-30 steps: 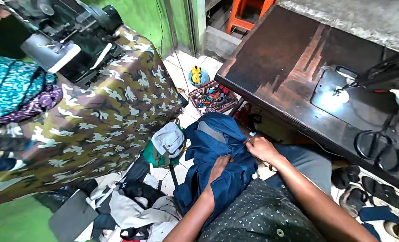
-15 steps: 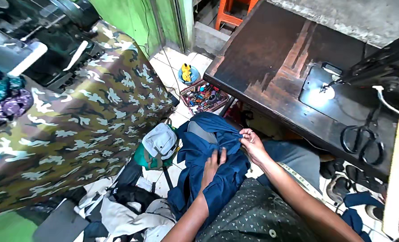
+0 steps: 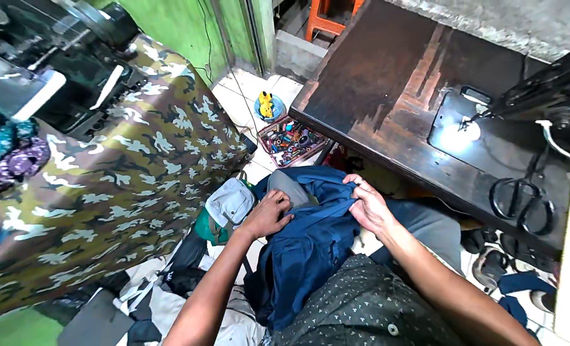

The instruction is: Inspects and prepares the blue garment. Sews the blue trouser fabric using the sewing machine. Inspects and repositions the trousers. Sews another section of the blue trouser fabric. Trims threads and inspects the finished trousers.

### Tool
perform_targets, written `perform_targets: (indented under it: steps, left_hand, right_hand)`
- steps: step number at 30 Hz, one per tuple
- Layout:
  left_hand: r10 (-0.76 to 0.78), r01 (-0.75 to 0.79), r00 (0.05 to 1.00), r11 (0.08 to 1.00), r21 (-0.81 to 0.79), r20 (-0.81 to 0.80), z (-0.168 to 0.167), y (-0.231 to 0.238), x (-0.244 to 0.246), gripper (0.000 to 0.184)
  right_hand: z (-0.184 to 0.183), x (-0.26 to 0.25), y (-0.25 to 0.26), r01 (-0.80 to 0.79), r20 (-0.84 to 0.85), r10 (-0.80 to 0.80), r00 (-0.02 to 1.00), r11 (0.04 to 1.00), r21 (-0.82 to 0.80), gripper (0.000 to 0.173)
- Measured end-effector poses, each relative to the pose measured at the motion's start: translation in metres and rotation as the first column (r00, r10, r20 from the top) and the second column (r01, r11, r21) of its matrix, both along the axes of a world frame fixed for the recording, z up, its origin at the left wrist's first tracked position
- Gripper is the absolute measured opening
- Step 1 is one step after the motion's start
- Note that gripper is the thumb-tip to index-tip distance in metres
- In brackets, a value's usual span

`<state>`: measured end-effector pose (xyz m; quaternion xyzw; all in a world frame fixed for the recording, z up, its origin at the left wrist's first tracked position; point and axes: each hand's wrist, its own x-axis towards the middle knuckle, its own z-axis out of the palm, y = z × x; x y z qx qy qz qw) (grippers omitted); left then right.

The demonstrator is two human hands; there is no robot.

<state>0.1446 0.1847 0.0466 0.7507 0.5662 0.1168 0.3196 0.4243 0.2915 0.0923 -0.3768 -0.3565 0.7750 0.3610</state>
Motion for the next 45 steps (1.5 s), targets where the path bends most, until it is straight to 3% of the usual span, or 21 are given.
perform_targets:
  steps: [2,4,7,9,12,18,26,29,32,38,41,43,45]
  left_hand:
    - [0.063,-0.066,0.998,0.991,-0.120,-0.025,0.022,-0.005,-0.002,0.031]
    - [0.230,-0.241,0.969,0.960,-0.142,-0.088,0.048,-0.021,0.001,0.038]
    - [0.506,-0.495,0.863,0.849,0.185,-0.010,0.067,-0.064,0.006,0.046]
    - [0.578,-0.568,0.812,0.753,0.332,0.078,0.073,-0.092,0.013,0.039]
    - [0.581,-0.611,0.784,0.663,0.432,0.219,0.077,-0.117,0.032,0.029]
    - [0.641,-0.724,0.689,0.584,0.368,0.339,0.091,-0.110,0.028,0.023]
    - [0.591,-0.617,0.779,0.667,0.418,0.208,0.218,-0.068,-0.034,0.036]
    - [0.622,-0.655,0.750,0.655,0.376,0.223,0.229,-0.058,-0.032,0.037]
    - [0.631,-0.705,0.708,0.659,0.261,0.317,0.230,-0.050,-0.028,0.037]
    - [0.663,-0.748,0.570,0.663,-0.027,0.485,0.225,-0.038,-0.022,0.034]
    - [0.596,-0.640,0.631,0.762,-0.101,0.497,0.216,-0.047,-0.018,0.039]
    - [0.536,-0.520,0.697,0.835,-0.180,0.476,0.207,-0.054,-0.011,0.036]
    - [0.546,-0.481,0.665,0.835,-0.267,0.509,0.200,-0.056,0.001,0.018]
  right_hand:
    - [0.017,-0.005,0.002,0.001,-0.090,0.005,0.996,0.997,0.072,0.036]
    - [0.028,-0.007,0.005,0.049,-0.170,-0.032,0.985,0.994,0.098,0.038]
    - [0.034,-0.006,0.011,0.139,-0.276,-0.124,0.953,0.990,0.034,0.041]
    - [0.028,-0.003,0.011,0.175,-0.293,-0.182,0.939,0.983,-0.050,0.043]
    - [0.018,-0.001,0.010,0.206,-0.283,-0.237,0.930,0.969,-0.133,0.043]
    - [0.034,-0.006,0.012,0.239,-0.258,-0.299,0.919,0.941,-0.242,0.038]
    - [0.133,-0.014,0.029,0.038,-0.399,0.016,0.917,0.991,0.127,0.030]
    - [0.155,-0.005,0.040,0.070,-0.392,0.029,0.920,0.969,0.237,0.025]
    - [0.161,0.003,0.050,0.114,-0.385,-0.020,0.923,0.968,0.221,0.021]
    - [0.169,0.008,0.049,0.198,-0.225,-0.154,0.962,0.962,0.189,0.021]
    - [0.164,0.013,0.048,0.151,-0.058,-0.141,0.988,0.955,0.254,0.020]
    - [0.153,0.013,0.047,0.067,0.129,-0.117,0.985,0.938,0.341,0.019]
    - [0.142,0.013,0.050,-0.160,0.490,-0.129,0.862,0.849,0.504,0.024]
